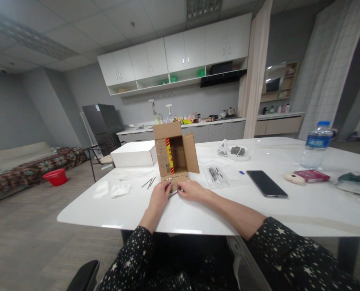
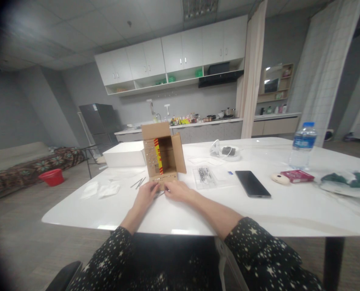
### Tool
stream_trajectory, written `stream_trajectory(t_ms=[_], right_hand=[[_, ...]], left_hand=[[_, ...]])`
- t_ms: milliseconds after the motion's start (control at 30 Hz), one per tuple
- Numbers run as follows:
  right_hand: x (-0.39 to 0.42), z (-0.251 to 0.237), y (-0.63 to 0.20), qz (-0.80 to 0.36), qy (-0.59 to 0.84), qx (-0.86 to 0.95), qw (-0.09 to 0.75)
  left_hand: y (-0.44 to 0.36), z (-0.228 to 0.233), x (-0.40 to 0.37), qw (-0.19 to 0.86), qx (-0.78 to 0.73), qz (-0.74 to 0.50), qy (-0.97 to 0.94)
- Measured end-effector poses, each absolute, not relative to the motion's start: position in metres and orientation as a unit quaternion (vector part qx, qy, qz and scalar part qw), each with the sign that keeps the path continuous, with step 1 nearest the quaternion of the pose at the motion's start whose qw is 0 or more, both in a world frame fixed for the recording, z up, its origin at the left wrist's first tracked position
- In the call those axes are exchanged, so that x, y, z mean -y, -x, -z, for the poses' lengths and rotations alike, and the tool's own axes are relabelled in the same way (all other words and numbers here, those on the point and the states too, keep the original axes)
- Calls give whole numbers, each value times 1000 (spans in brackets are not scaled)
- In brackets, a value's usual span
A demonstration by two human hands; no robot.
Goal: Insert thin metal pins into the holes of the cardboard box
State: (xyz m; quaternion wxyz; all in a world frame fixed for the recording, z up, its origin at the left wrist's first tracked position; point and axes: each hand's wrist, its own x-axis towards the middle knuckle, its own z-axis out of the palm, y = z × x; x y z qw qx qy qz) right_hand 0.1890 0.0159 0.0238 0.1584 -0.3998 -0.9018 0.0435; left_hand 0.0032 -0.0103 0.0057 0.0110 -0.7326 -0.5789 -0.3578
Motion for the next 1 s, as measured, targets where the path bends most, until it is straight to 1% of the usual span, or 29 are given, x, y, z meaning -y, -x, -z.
stream_trajectory(t_ms=[433,1000], right_hand=[[-15,-24,-189,-40,401,902,155],[-15,-24,-190,-40,396,904,154]], left_hand=[[-3,-5,10,20,560,377,737],[-4,-3,9,3,562,355,747]])
